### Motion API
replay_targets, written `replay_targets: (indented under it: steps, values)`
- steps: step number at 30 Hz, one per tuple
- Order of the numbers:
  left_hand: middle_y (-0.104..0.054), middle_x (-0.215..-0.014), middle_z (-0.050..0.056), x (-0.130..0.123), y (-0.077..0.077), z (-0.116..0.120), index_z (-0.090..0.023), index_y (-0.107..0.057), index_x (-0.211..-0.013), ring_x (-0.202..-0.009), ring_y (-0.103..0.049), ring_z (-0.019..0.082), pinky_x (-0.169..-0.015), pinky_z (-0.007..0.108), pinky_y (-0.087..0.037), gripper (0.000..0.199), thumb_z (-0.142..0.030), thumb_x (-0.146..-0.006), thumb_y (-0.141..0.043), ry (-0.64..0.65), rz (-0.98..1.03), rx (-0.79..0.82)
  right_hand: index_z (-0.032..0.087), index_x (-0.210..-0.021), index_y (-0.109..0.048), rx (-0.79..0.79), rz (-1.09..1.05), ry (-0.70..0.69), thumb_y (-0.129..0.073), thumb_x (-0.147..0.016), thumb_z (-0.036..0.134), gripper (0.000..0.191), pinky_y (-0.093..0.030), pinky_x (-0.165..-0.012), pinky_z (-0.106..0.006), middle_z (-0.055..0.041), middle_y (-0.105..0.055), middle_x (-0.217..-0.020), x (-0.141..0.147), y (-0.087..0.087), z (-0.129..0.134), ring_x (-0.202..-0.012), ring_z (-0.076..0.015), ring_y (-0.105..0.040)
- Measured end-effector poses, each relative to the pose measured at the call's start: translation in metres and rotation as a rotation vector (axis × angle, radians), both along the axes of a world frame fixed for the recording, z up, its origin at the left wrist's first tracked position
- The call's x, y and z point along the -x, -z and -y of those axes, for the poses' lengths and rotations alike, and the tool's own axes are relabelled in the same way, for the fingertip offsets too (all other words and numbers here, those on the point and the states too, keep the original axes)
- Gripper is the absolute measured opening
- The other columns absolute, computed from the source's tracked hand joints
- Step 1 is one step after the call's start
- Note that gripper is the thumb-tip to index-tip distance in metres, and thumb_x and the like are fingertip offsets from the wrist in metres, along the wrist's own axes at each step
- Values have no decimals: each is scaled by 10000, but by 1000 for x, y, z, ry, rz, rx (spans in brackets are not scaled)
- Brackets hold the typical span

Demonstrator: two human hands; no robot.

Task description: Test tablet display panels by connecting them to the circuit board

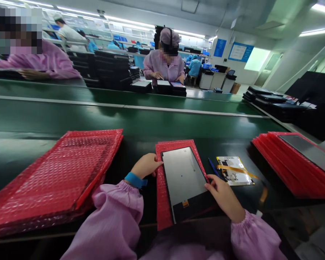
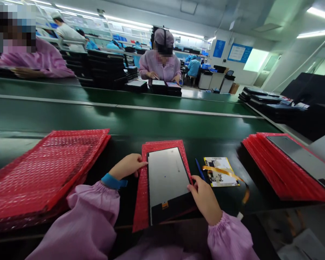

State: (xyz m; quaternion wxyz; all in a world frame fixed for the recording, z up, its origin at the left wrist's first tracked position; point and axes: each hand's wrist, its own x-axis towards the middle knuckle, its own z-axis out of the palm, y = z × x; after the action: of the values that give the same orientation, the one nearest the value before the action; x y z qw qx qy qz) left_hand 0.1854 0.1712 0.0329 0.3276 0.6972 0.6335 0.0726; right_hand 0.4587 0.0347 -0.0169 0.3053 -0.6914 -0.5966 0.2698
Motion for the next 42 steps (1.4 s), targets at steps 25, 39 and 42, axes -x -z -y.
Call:
replay_targets:
  steps: [25,39,42]
  values:
    - [-633,-619,26,2,12,21,-171,-598,-593,-645,-586,210,-612,290,-414,203,-371,-625,-614,-93,384,77,170,-909,-494,315,-443,-66,-589,-820,275,166,-230,-396,-208,96,-468,-527,11,2,-17,-416,-83,-370]
    - [-724,-714,73,-20,-6,69,-173,-558,-975,-618,-698,298,-626,418,-596,556,-305,-490,-794,-385,948,545,205,-991,-475,56,-608,69,-612,-725,554,459,-320,-396,-234,87,-468,-559,23,4,-6,-390,-105,-395]
    - [-718,-648,75,-25,-3,71,-175,-597,-901,-563,-687,298,-583,402,-595,492,-294,-454,-768,-422,953,573,275,-965,-555,-113,-668,35,-572,-784,615,386,-438,-553,-265,35,-541,-694,25,-7,24,-586,-144,-549]
